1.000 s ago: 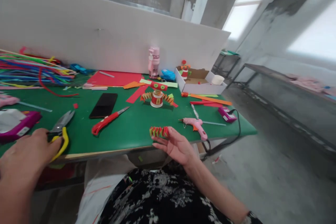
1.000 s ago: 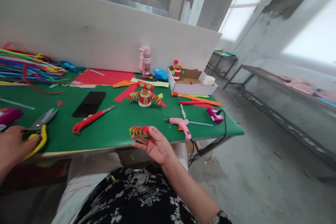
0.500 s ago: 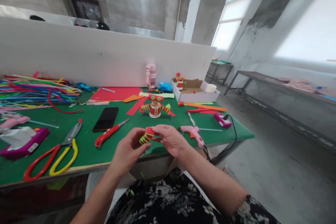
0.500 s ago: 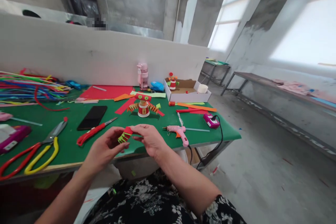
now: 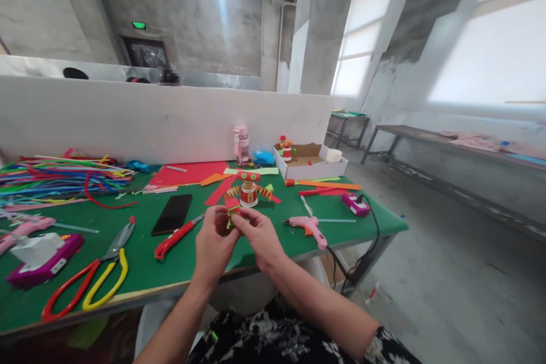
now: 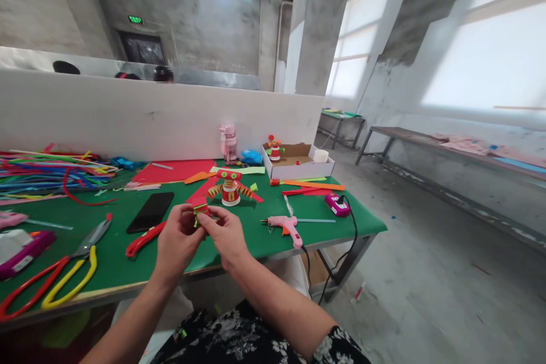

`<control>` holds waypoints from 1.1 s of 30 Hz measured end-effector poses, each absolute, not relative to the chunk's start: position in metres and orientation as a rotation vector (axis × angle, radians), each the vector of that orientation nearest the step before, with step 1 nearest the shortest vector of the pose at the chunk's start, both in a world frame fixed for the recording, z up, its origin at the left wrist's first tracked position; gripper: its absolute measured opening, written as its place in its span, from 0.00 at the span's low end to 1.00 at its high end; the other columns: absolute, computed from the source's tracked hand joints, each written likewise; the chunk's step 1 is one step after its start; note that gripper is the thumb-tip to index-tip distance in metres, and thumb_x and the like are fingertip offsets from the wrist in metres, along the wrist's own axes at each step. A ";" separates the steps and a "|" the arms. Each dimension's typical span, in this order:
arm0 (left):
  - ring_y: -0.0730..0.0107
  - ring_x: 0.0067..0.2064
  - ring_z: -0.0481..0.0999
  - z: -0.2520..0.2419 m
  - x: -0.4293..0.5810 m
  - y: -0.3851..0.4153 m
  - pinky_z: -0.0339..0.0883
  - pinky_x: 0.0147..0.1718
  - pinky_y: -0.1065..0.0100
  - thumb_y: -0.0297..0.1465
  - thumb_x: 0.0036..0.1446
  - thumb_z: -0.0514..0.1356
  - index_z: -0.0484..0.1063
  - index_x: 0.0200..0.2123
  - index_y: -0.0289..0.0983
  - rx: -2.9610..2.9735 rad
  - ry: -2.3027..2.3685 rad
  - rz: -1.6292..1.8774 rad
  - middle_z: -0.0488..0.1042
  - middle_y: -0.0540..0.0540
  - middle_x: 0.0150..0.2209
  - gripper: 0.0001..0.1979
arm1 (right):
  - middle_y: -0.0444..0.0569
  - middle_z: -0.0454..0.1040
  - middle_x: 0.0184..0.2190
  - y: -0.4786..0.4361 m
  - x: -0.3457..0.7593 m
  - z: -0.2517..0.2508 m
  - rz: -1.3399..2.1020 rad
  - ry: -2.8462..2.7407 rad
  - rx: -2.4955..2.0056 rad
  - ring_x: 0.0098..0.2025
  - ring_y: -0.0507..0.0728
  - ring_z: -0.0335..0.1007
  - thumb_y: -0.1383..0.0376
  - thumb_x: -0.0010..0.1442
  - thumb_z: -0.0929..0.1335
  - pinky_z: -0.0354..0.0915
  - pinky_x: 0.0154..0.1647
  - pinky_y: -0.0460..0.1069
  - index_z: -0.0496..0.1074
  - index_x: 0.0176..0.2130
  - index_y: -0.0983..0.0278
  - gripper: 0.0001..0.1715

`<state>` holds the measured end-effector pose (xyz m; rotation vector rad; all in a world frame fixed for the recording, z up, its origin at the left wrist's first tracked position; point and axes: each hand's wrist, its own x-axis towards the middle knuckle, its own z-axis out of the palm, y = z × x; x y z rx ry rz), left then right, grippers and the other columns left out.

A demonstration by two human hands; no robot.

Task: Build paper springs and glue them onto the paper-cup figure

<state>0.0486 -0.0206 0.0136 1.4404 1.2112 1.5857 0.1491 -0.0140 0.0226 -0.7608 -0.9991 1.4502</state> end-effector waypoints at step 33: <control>0.62 0.40 0.78 0.031 0.016 -0.026 0.74 0.43 0.61 0.38 0.52 0.64 0.74 0.38 0.38 1.786 1.111 1.350 0.78 0.44 0.38 0.12 | 0.47 0.79 0.41 -0.037 0.181 0.006 1.299 -1.156 -0.819 0.43 0.59 0.76 0.62 0.44 0.78 0.71 0.49 0.53 0.76 0.42 0.60 0.23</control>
